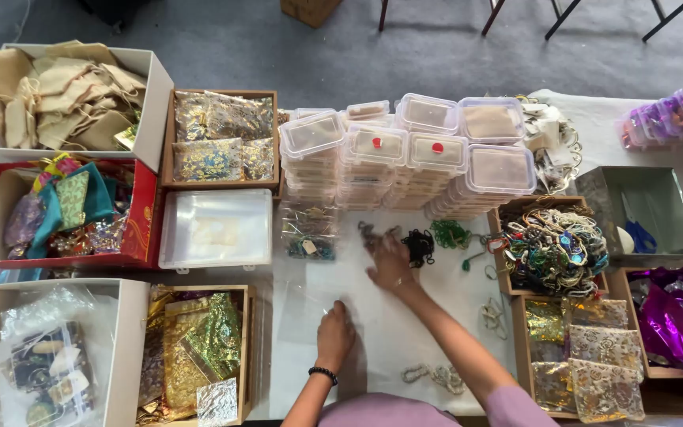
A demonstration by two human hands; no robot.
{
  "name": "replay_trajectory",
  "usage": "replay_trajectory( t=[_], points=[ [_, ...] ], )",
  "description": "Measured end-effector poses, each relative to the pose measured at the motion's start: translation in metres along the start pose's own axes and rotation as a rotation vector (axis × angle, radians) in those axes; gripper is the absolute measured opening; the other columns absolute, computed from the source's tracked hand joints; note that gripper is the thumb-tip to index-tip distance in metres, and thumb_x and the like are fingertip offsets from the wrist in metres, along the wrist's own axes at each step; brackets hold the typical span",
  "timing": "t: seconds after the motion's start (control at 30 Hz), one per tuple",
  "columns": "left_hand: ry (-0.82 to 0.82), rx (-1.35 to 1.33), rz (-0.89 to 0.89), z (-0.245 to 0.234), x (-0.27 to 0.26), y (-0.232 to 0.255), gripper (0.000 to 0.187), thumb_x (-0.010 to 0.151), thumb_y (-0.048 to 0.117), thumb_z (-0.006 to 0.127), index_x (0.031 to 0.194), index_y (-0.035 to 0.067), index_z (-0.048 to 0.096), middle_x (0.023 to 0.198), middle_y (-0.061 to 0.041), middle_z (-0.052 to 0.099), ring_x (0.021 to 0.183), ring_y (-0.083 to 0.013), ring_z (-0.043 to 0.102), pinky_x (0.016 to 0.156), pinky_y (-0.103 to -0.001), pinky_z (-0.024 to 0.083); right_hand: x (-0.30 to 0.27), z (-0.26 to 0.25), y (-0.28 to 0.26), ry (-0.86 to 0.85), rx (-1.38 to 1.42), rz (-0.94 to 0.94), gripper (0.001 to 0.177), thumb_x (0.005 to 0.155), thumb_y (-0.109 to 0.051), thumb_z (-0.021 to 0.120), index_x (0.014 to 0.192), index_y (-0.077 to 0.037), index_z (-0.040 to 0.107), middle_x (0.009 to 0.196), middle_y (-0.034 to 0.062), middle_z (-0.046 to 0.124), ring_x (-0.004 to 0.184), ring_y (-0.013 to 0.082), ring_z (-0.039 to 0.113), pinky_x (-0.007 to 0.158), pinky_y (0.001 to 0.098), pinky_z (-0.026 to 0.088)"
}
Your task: The person sorts and packs various jewelry components including metal findings, beads, and decorative pouches into small plastic bags.
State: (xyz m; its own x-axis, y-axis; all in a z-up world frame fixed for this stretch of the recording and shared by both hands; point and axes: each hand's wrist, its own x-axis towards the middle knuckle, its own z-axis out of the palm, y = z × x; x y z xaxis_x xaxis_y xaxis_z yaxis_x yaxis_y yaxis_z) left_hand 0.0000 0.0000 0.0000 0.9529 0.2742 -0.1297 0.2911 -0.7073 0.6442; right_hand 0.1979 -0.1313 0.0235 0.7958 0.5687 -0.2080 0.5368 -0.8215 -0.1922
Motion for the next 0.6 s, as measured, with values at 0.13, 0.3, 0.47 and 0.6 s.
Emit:
replay_trajectory(
  t=[0.13, 0.3, 0.47, 0.6],
  points=[
    [-0.016, 0.131, -0.04, -0.022, -0.004, 0.016, 0.036, 0.077, 0.0, 0.066, 0.11, 0.0, 0.051, 0.092, -0.019, 0.063, 0.087, -0.0391, 0.064, 0.072, -0.048, 0.055, -0.051, 0.024, 0.016, 0.094, -0.012, -0.021, 0.051, 0.08, -0.009, 0.064, 0.129, -0.023, 0.068, 0.149, -0.0001, 0.055, 0.151, 0.0322, 0.033, 0.117, 0.057, 0.03],
    [0.014, 0.25, -0.087, -0.036, -0.009, 0.019, 0.039, 0.078, 0.007, 0.071, 0.112, 0.001, 0.053, 0.106, -0.018, 0.06, 0.098, -0.0363, 0.061, 0.077, -0.043, 0.056, -0.06, 0.033, 0.033, 0.32, 0.604, 0.178, 0.049, 0.092, -0.003, 0.052, 0.139, -0.017, 0.064, 0.157, 0.0049, 0.053, 0.14, 0.0301, 0.054, 0.117, 0.0375, 0.047],
    [0.013, 0.078, -0.082, -0.038, -0.011, 0.022, 0.032, 0.083, 0.006, 0.067, 0.112, 0.0, 0.055, 0.109, -0.019, 0.06, 0.101, -0.0382, 0.06, 0.083, -0.045, 0.054, -0.023, -0.022, -0.034, 0.38, 0.363, -0.061, 0.061, 0.084, -0.012, 0.066, 0.144, -0.008, 0.055, 0.153, 0.0176, 0.045, 0.142, 0.0401, 0.038, 0.111, 0.0526, 0.032],
    [0.113, -0.08, 0.007, -0.044, -0.012, 0.029, 0.031, 0.084, 0.001, 0.061, 0.115, 0.002, 0.058, 0.106, -0.018, 0.063, 0.1, -0.0392, 0.06, 0.084, -0.048, 0.053, -0.022, 0.021, -0.034, 0.457, 0.054, -0.185, 0.04, 0.095, -0.009, 0.058, 0.135, -0.011, 0.063, 0.15, 0.0088, 0.057, 0.142, 0.0289, 0.047, 0.116, 0.044, 0.036]
  ],
)
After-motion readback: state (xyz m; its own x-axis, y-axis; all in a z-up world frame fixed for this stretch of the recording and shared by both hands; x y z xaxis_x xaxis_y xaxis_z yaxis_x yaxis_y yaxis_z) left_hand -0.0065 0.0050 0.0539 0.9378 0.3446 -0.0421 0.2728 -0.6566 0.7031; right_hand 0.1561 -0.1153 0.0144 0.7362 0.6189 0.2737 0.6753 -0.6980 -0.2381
